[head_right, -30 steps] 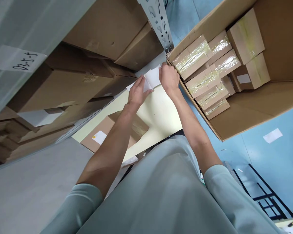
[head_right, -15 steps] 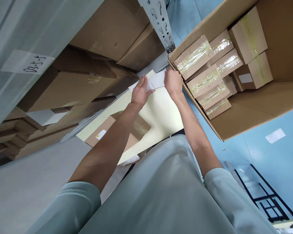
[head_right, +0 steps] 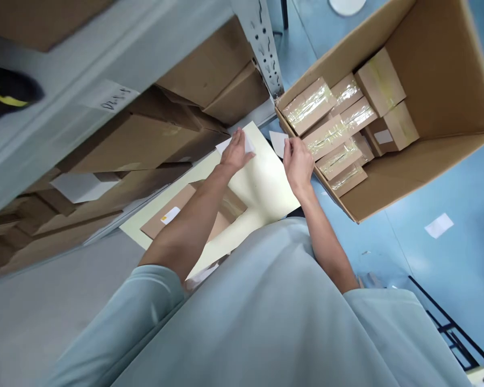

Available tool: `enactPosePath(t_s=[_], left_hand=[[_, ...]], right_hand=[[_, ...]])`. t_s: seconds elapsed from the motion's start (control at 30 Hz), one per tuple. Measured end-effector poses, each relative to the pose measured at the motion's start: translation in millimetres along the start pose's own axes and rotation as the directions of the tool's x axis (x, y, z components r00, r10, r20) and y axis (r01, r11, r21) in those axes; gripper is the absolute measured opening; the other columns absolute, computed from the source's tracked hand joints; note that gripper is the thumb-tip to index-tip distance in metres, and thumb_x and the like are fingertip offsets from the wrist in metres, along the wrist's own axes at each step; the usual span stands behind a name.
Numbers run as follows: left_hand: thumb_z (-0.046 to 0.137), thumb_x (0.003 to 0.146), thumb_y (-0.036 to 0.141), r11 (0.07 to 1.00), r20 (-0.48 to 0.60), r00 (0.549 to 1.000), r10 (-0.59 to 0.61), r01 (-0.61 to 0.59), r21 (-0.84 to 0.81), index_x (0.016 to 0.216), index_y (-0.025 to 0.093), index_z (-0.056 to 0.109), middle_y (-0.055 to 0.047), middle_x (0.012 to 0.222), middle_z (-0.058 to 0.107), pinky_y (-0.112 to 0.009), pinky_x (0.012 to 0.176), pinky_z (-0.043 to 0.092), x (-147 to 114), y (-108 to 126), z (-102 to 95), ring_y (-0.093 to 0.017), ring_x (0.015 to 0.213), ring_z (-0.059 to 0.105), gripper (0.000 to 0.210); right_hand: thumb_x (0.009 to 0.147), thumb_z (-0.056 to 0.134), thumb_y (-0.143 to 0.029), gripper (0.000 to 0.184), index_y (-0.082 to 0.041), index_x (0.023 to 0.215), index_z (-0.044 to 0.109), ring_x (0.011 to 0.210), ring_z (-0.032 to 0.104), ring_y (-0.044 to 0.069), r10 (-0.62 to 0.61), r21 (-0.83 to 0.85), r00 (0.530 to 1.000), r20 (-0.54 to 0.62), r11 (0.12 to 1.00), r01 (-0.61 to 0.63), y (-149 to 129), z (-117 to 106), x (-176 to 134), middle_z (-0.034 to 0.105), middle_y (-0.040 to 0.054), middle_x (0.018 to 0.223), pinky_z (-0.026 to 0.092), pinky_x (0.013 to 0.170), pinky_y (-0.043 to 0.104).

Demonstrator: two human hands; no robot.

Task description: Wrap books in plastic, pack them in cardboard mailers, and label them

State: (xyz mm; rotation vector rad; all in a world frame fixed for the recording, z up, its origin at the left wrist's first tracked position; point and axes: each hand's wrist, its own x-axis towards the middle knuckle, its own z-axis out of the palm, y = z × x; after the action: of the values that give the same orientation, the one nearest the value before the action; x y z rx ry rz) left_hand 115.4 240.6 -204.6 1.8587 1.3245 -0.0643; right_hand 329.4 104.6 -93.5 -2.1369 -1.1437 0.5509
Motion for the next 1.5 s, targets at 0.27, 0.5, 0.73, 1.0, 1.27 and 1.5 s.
enactPosePath(t_s=[0.27, 0.5, 0.73, 1.0, 1.27, 1.5], left_hand=[[0.067, 0.102, 0.066, 0.604, -0.211, 0.97, -0.118, -0.098, -0.791, 0.158, 0.02, 0.06, -0.017, 0.169, 0.059, -0.049, 0.14, 0.031, -174.7, 111.6, 9.8, -0.033, 0.164, 0.049, 0.072], [0.09, 0.082, 0.065, 0.053, -0.198, 0.921, -0.335, -0.192, -0.98, 0.1, 0.016, 0.08, -0.013, 0.106, 0.085, -0.04, 0.106, 0.063, -291.8, 142.2, -16.5, -0.031, 0.113, 0.081, 0.054], [0.096, 0.07, 0.074, 0.229, -0.266, 0.855, -0.446, -0.178, -0.957, 0.095, 0.015, 0.08, -0.005, 0.084, 0.082, -0.039, 0.08, 0.072, -354.5, 110.9, -43.9, -0.024, 0.076, 0.082, 0.066], [0.099, 0.072, 0.067, 0.324, -0.274, 0.914, -0.3, -0.173, -0.93, 0.097, 0.015, 0.086, -0.011, 0.083, 0.084, -0.04, 0.081, 0.073, -394.3, 116.3, -51.5, -0.03, 0.08, 0.085, 0.059], [0.093, 0.084, 0.053, 0.443, -0.445, 0.86, -0.249, -0.308, -0.842, 0.089, 0.02, 0.088, -0.009, 0.085, 0.086, -0.039, 0.084, 0.072, -424.8, 129.2, -55.7, -0.027, 0.082, 0.084, 0.034], [0.098, 0.078, 0.048, 0.544, -0.48, 0.851, -0.213, -0.305, -0.782, 0.088, 0.023, 0.089, -0.007, 0.088, 0.086, -0.038, 0.087, 0.072, -427.5, 131.0, -55.9, -0.027, 0.083, 0.084, 0.028]], right_hand=[[0.118, 0.055, -0.038, 0.033, -0.021, 0.109, 0.082, 0.103, 0.08, 0.023, -0.527, -0.037, 0.85, 0.01, 0.849, 0.527, -42.8, -35.9, -73.0, 0.084, 0.0137, 0.109, 0.058, 0.093, 0.034], [0.112, 0.065, -0.029, 0.022, -0.024, 0.121, 0.085, 0.128, 0.078, 0.026, -0.871, 0.186, 0.47, 0.143, 0.49, 0.852, -74.9, -32.6, -140.6, 0.085, 0.013, 0.121, 0.064, 0.103, 0.039], [0.111, 0.066, -0.05, 0.041, -0.026, 0.141, 0.081, 0.161, 0.055, 0.033, -0.717, 0.59, 0.536, 0.445, 0.685, 0.428, -108.5, -65.8, -144.3, 0.059, 0.0135, 0.17, 0.052, 0.129, 0.055], [0.111, 0.054, -0.071, 0.065, -0.027, 0.155, 0.071, 0.15, 0.066, 0.029, -0.621, 0.632, 0.322, 0.714, 0.77, 0.083, -140.5, -76.6, -142.0, 0.072, 0.0046, 0.157, 0.049, 0.132, 0.046], [0.117, 0.045, -0.066, 0.063, -0.029, 0.165, 0.061, 0.157, 0.059, 0.027, -0.664, 0.644, 0.338, 0.667, 0.742, 0.187, -159.9, -104.2, -156.0, 0.065, 0.0033, 0.165, 0.047, 0.134, 0.046], [0.118, 0.041, -0.065, 0.064, -0.027, 0.166, 0.059, 0.152, 0.063, 0.028, -0.666, 0.609, 0.352, 0.658, 0.745, 0.272, -165.8, -111.2, -159.2, 0.068, 0.0043, 0.162, 0.053, 0.13, 0.047]])
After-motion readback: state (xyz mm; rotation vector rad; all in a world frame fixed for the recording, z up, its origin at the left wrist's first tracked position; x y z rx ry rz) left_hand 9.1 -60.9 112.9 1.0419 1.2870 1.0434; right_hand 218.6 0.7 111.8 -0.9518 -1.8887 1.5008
